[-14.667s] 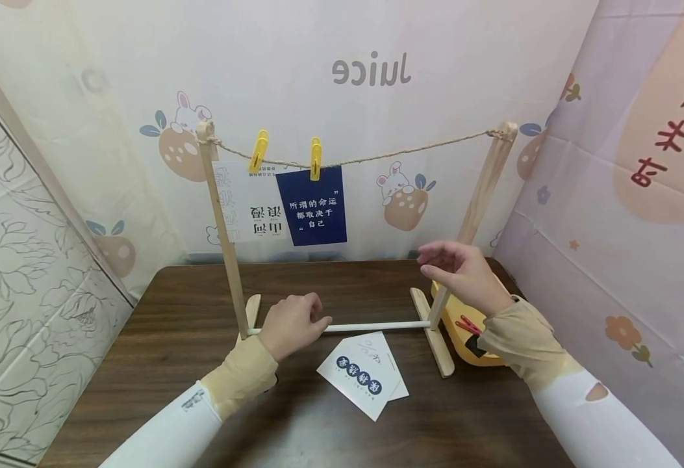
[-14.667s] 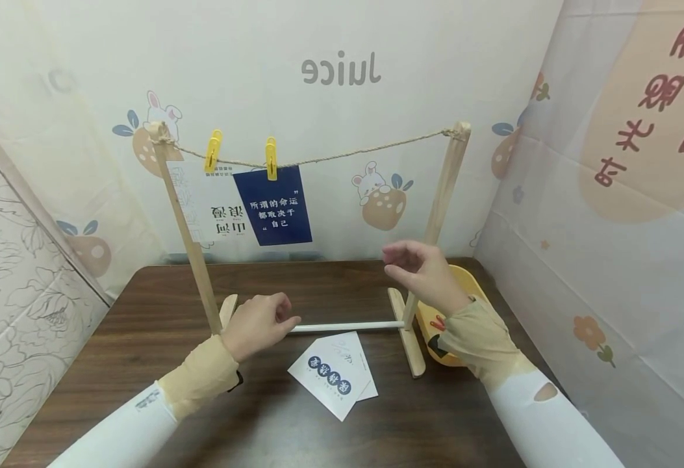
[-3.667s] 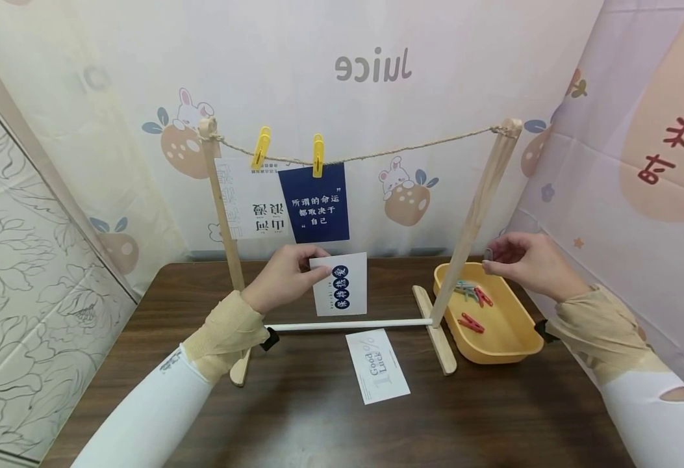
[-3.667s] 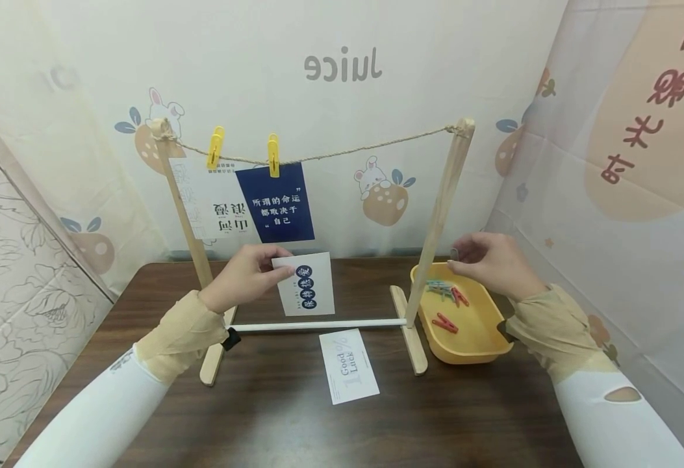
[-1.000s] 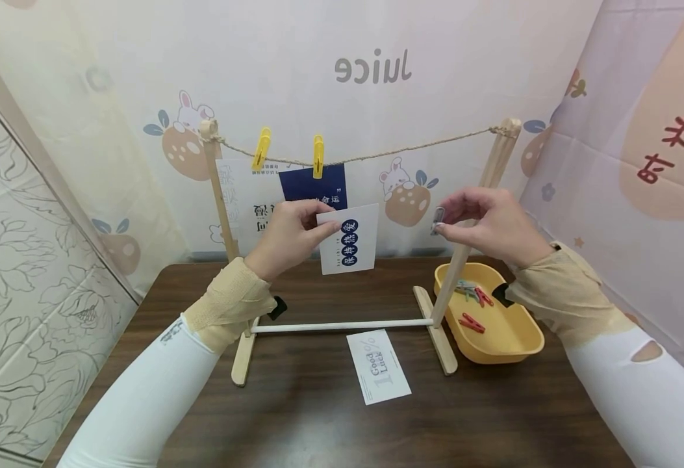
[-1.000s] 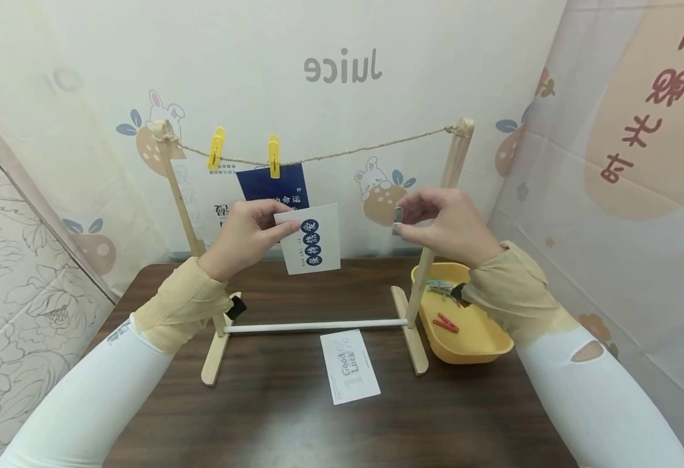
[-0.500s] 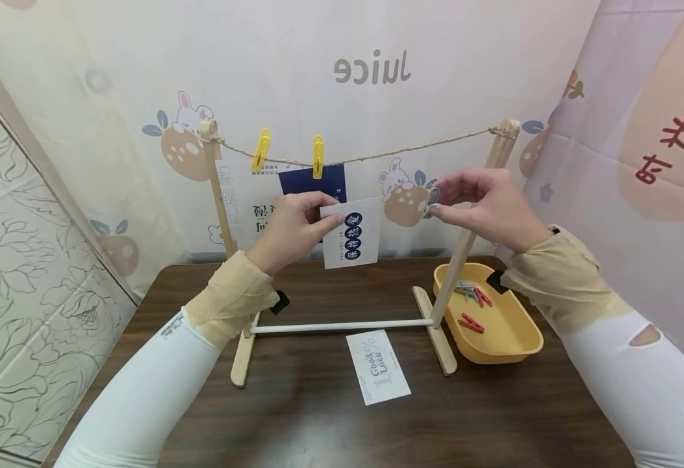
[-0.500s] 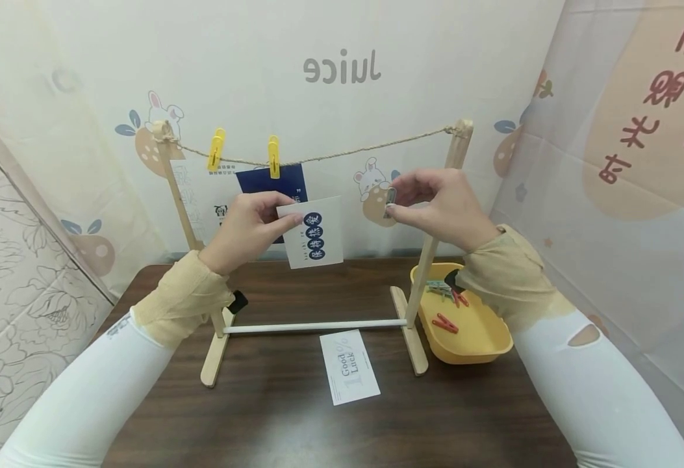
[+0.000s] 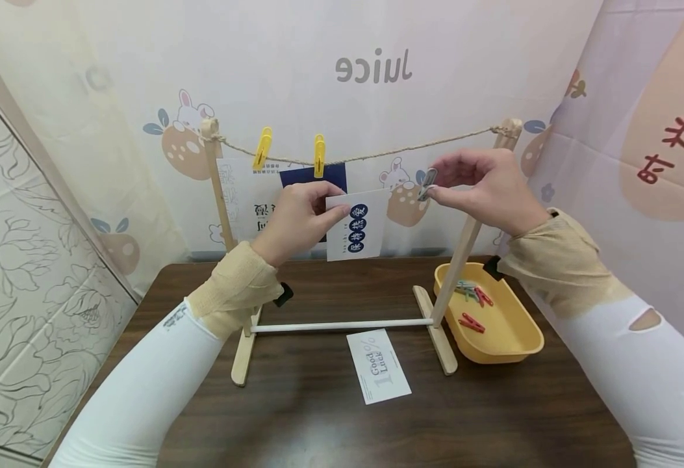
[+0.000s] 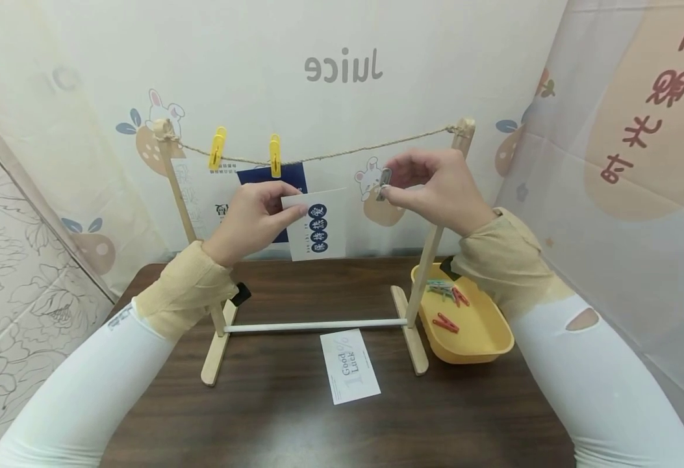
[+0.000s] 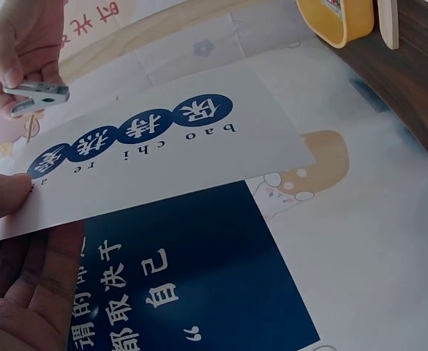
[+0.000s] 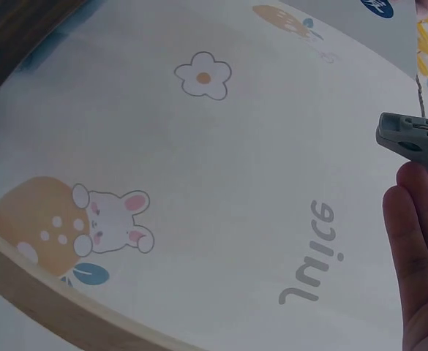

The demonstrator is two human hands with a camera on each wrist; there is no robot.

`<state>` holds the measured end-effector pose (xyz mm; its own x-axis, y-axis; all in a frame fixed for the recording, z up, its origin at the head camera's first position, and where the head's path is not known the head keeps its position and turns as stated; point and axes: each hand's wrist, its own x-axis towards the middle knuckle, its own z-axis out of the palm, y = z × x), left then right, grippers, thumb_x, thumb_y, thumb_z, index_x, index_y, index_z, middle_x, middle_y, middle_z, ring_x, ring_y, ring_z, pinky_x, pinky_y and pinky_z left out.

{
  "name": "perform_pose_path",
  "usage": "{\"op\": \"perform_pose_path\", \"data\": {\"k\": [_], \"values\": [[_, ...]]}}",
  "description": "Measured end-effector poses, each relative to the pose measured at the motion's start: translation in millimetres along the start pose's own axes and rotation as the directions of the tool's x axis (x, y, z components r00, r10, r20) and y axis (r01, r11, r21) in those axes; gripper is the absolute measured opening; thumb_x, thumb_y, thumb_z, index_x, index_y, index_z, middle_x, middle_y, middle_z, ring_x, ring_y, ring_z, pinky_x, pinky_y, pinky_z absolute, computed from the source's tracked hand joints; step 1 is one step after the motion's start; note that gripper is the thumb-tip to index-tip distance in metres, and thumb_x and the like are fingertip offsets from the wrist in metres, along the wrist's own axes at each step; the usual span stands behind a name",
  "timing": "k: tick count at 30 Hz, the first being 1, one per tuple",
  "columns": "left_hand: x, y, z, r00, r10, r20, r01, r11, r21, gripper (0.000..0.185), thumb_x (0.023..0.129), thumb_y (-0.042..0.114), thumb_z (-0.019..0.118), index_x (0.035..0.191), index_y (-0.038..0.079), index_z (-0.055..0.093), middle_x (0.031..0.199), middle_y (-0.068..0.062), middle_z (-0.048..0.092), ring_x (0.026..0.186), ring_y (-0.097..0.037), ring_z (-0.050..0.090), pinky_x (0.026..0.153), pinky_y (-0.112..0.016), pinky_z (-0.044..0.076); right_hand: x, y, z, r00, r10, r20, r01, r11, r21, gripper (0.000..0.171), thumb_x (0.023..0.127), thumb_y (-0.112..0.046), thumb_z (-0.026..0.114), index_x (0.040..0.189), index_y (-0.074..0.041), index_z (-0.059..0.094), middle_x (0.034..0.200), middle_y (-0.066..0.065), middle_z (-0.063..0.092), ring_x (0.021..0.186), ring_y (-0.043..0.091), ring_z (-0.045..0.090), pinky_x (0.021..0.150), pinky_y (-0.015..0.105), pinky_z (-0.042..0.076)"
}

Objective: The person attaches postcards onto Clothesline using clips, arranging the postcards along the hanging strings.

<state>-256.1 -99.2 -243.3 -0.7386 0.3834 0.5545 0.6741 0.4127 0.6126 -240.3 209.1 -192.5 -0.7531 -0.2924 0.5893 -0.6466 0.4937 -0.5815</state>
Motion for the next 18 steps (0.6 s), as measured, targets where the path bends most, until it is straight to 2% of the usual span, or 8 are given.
{"op": "perform_pose_path", "data": {"k": [6, 11, 18], "values": [[2.5, 3.6, 0.3, 1.000, -0.016, 0.005, 0.016, 1.000, -0.004, 0.013, 0.103, 0.009, 0.074, 0.112, -0.001, 0.078, 0.108, -0.016, 0.082, 0.084, -0.022, 0.075, 0.071, -0.027, 0.055, 6, -3, 1, 1.000, -0.013, -0.012, 0.013, 1.000, 0.022, 0.025, 0.087, 0.009, 0.081, 0.111, 0.010, 0.076, 0.090, -0.018, 0.079, 0.082, 0.000, 0.076, 0.075, 0.013, 0.059], [4.6, 4.9, 1.3, 1.000, -0.022, 0.006, 0.023, 1.000, -0.006, 0.014, 0.104, 0.010, 0.073, 0.113, -0.001, 0.077, 0.107, -0.016, 0.082, 0.080, -0.022, 0.071, 0.068, -0.026, 0.052, 12, -6, 0, 1.000, -0.008, -0.021, 0.009, 0.999, 0.039, 0.024, 0.087, 0.009, 0.081, 0.111, 0.009, 0.077, 0.088, -0.016, 0.079, 0.081, 0.001, 0.077, 0.074, 0.014, 0.060], [7.1, 7.2, 3.9, 1.000, -0.030, -0.006, 0.030, 0.999, -0.014, 0.016, 0.104, 0.009, 0.073, 0.115, -0.001, 0.077, 0.107, -0.016, 0.082, 0.081, -0.023, 0.071, 0.069, -0.025, 0.052, 18, -13, 0, 0.999, -0.020, -0.032, 0.020, 1.000, 0.022, 0.024, 0.088, 0.007, 0.081, 0.112, 0.007, 0.077, 0.090, -0.017, 0.079, 0.082, 0.002, 0.076, 0.076, 0.013, 0.059]]}}
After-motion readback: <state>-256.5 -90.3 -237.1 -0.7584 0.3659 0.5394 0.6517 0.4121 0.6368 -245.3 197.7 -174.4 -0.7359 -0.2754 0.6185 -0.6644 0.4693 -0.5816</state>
